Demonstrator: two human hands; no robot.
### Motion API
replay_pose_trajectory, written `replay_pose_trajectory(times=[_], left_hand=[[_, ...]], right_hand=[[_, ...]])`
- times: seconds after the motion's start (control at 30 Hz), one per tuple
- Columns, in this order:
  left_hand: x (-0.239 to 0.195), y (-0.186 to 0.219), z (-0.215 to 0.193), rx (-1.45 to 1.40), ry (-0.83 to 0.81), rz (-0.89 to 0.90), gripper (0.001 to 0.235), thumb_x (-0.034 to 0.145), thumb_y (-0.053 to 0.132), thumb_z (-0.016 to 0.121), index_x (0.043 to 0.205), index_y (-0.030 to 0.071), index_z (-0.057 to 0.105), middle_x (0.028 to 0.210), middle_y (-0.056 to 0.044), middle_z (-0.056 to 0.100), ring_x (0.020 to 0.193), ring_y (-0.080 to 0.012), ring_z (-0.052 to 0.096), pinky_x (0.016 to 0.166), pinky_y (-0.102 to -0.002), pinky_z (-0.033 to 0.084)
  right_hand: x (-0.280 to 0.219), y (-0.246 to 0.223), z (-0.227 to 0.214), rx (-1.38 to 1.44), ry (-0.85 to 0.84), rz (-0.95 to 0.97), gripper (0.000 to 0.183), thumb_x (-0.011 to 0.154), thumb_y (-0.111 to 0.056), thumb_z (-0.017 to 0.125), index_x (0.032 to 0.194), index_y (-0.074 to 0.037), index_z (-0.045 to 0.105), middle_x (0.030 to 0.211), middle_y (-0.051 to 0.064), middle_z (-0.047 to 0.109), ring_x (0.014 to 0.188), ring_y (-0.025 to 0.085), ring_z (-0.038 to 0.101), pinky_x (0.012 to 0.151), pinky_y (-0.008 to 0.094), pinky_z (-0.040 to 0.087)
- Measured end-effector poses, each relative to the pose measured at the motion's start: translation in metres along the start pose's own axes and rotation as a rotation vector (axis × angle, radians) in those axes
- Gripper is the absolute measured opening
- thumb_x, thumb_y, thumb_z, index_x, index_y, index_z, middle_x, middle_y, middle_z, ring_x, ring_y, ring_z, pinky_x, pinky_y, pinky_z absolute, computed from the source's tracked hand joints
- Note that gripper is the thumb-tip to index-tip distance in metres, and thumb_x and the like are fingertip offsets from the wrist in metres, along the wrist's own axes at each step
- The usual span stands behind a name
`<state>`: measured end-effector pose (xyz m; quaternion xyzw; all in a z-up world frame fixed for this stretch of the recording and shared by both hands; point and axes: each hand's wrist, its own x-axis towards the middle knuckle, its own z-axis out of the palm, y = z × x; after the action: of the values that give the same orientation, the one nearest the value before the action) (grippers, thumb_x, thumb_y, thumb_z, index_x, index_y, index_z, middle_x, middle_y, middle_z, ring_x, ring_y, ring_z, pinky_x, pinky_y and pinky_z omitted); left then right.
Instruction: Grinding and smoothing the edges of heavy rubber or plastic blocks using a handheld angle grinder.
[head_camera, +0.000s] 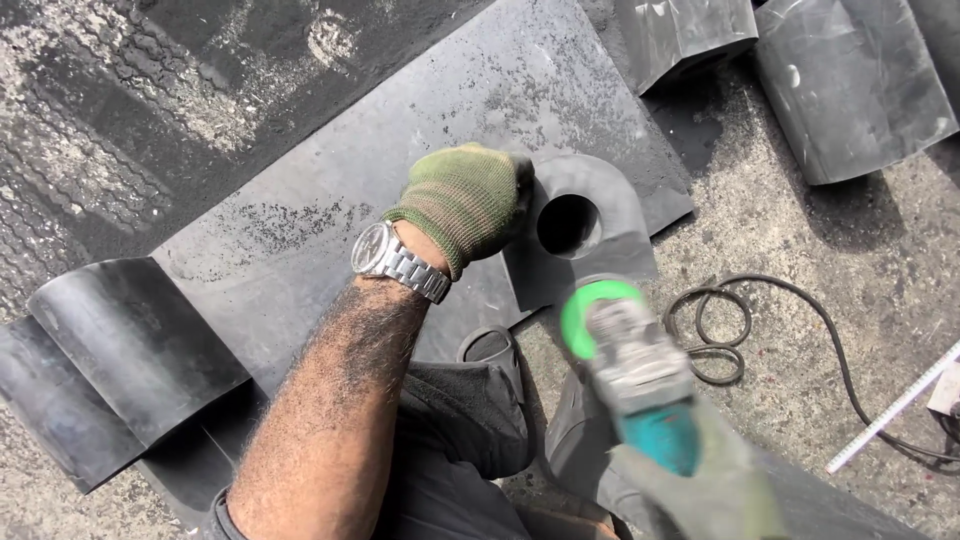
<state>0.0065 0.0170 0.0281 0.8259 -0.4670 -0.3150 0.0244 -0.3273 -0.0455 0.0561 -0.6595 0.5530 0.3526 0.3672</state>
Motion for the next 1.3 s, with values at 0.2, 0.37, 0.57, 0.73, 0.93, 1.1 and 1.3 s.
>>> replay_pose_trajectory(times=[0.2,0.37,0.57,0.73,0.93,1.1,1.3], left_hand=[[0.019,0.011,0.035,-0.071,-0.062,-0.210,0.057,0.088,0.053,0.069,0.123,0.010,0.056,0.096,-0.017,0.072,0.093,-0.0346,0.072,0.078,-0.049,0.057],[0.044,-0.004,0.072,-0.119,0.063,-0.144,0.057,0.084,0.047,0.077,0.115,0.003,0.059,0.094,-0.015,0.072,0.092,-0.0313,0.074,0.082,-0.045,0.059],[0.062,-0.003,0.073,-0.102,0.206,0.112,0.023,0.096,0.027,0.069,0.116,0.016,0.067,0.097,-0.012,0.073,0.095,-0.0341,0.072,0.082,-0.048,0.057],[0.046,0.010,0.048,-0.187,0.166,0.233,0.029,0.087,0.025,0.070,0.116,0.024,0.069,0.098,-0.010,0.074,0.097,-0.0338,0.071,0.084,-0.047,0.055],[0.049,0.003,0.055,-0.100,0.092,0.066,0.026,0.102,0.027,0.058,0.124,0.019,0.067,0.106,-0.015,0.072,0.101,-0.0369,0.070,0.083,-0.051,0.056],[0.031,0.013,0.032,-0.036,0.044,0.050,0.029,0.094,0.025,0.061,0.120,0.017,0.070,0.108,-0.014,0.073,0.102,-0.0335,0.072,0.084,-0.047,0.058],[0.027,0.014,0.024,-0.016,0.001,-0.010,0.024,0.092,0.025,0.063,0.110,0.017,0.077,0.108,-0.015,0.074,0.099,-0.0352,0.073,0.081,-0.047,0.060]], right_hand=[[0.004,0.026,-0.038,0.443,0.304,-0.037,0.069,0.081,-0.031,0.079,0.138,0.001,0.056,0.116,0.023,0.073,0.101,0.033,0.074,0.093,0.045,0.057],[0.008,0.045,-0.052,0.823,0.277,-0.284,0.062,0.081,-0.010,0.075,0.138,0.007,0.055,0.113,0.025,0.073,0.099,0.031,0.075,0.088,0.043,0.061],[-0.004,0.014,-0.085,0.543,0.295,-0.362,0.072,0.077,-0.017,0.081,0.141,0.003,0.054,0.115,0.016,0.071,0.098,0.026,0.072,0.084,0.038,0.059],[0.005,0.006,-0.090,-0.034,0.239,-0.214,0.085,0.066,-0.040,0.092,0.136,-0.002,0.061,0.114,0.014,0.074,0.101,0.026,0.074,0.091,0.037,0.058],[0.002,-0.002,-0.053,-0.159,0.010,-0.168,0.098,0.059,-0.054,0.090,0.145,-0.018,0.058,0.114,0.011,0.076,0.103,0.026,0.075,0.098,0.037,0.061],[-0.007,-0.017,-0.037,-0.282,-0.085,-0.166,0.100,0.059,-0.062,0.091,0.144,-0.024,0.056,0.116,0.011,0.076,0.109,0.026,0.075,0.100,0.039,0.058],[0.005,-0.011,-0.043,-0.304,-0.146,-0.110,0.099,0.061,-0.061,0.089,0.145,-0.023,0.054,0.118,0.010,0.075,0.110,0.025,0.075,0.099,0.040,0.060]])
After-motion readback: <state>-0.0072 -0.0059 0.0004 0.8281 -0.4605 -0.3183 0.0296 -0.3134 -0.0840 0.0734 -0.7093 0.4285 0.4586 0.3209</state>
